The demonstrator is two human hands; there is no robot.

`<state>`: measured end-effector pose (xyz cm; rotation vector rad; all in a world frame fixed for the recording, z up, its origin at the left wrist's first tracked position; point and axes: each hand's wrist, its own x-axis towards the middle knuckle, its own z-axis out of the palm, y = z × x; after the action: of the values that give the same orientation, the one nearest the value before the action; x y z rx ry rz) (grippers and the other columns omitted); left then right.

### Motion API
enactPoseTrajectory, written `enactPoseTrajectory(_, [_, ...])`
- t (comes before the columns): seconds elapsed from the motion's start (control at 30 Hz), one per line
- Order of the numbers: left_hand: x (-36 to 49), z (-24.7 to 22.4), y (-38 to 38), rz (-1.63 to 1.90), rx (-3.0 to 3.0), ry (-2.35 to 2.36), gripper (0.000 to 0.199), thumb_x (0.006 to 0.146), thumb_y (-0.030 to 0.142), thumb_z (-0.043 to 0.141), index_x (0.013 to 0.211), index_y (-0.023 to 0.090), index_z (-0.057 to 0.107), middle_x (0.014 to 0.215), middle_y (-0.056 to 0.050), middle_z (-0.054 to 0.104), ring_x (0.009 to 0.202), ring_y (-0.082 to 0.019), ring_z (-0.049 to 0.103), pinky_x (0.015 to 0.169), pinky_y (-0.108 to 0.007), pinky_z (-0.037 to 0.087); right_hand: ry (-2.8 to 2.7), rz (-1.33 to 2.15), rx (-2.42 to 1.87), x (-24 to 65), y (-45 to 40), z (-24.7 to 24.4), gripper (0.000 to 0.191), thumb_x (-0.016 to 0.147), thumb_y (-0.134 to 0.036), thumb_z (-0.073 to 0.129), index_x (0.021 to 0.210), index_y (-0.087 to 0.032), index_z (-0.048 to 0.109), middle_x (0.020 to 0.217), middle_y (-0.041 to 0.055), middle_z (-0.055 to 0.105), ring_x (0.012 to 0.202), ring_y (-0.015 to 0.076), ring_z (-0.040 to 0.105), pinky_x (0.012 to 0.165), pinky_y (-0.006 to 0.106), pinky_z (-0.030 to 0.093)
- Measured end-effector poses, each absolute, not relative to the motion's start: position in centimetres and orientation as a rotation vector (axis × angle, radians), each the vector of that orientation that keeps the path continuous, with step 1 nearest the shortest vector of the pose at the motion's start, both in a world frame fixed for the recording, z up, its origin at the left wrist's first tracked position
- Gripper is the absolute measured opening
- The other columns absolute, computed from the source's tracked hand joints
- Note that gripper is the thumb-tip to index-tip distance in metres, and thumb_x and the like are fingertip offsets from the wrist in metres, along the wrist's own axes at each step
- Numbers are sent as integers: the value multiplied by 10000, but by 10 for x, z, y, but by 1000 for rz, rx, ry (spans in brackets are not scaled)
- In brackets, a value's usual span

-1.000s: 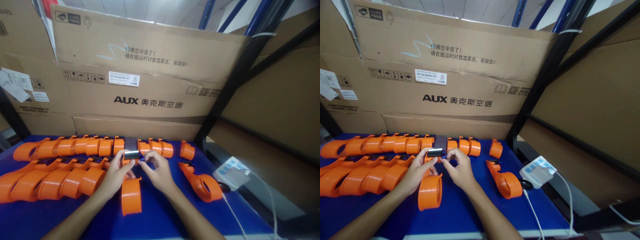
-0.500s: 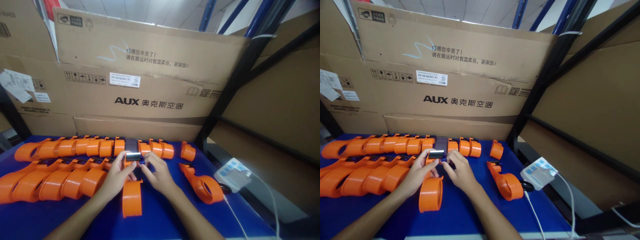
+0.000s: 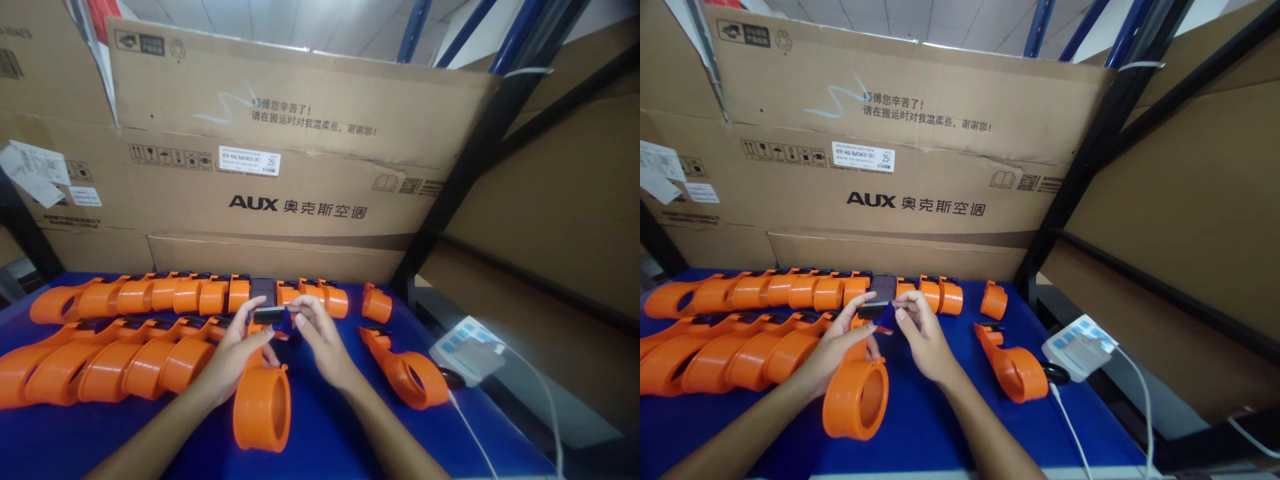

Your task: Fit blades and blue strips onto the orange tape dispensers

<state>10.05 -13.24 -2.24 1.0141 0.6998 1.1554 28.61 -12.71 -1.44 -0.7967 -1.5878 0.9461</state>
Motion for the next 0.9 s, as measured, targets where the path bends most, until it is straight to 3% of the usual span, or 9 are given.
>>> enactPoseTrajectory(0.07, [101,-18,-138,1075,983,669,830,850,335,783,1540,297,323,869,-42,747,568,-186,726,584,-283,551,-1552,1184,-745,284,-127,-15,311,992,-449,570,1257,-290,542,1147,55,659,1065,244,626,973,394,469])
enactPoseTrajectory(0.13, [101,-16,-142,1002,937,647,864,848,312,791,1559,329,301,975,-77,759,689,-240,773,645,-330,581,-1520,1337,-697,283,-127,-16,345,972,-482,589,1259,-292,557,1122,50,673,1037,251,645,971,403,473])
enactPoseTrajectory(0.23, [101,-19,-140,958,915,587,834,802,241,837,1516,315,412,1185,-123,739,947,-309,778,862,-429,585,-1433,1319,-701,282,-125,-18,337,924,-503,657,1175,-292,578,1080,37,664,1027,244,639,911,364,492])
enactPoseTrajectory(0.3, [101,-23,-136,963,957,556,763,774,225,863,1455,250,520,1178,-135,753,1036,-317,754,952,-426,553,-1408,1228,-749,282,-123,-21,345,893,-496,709,1129,-288,566,1053,28,640,1007,228,626,871,336,500])
enactPoseTrajectory(0.5, [102,-28,-127,1074,1067,682,537,804,341,835,1292,174,684,1163,-144,774,1117,-323,713,956,-408,560,-1470,1124,-808,274,-122,-28,340,903,-515,700,1013,-276,485,882,-11,569,777,173,565,663,277,493])
enactPoseTrajectory(0.67, [102,-23,-127,1127,1046,688,514,766,319,860,1240,180,717,1121,-119,791,1069,-294,734,928,-364,571,-1481,1072,-829,272,-120,-29,308,946,-538,624,1043,-276,494,940,10,612,780,179,578,651,287,500])
enactPoseTrajectory(0.8, [94,-17,-127,1114,788,609,490,839,464,759,1201,138,715,1022,-163,803,909,-330,776,792,-409,614,-1567,926,-964,275,-115,-29,344,1045,-509,400,1136,-236,588,900,33,661,772,186,585,673,298,483])
enactPoseTrajectory(0.9, [84,-13,-124,1086,629,490,556,889,549,650,1186,85,719,955,-193,803,864,-348,779,777,-431,615,-1927,884,-955,274,-124,-30,238,1002,-392,517,1029,-212,672,842,12,688,761,181,609,685,283,481])
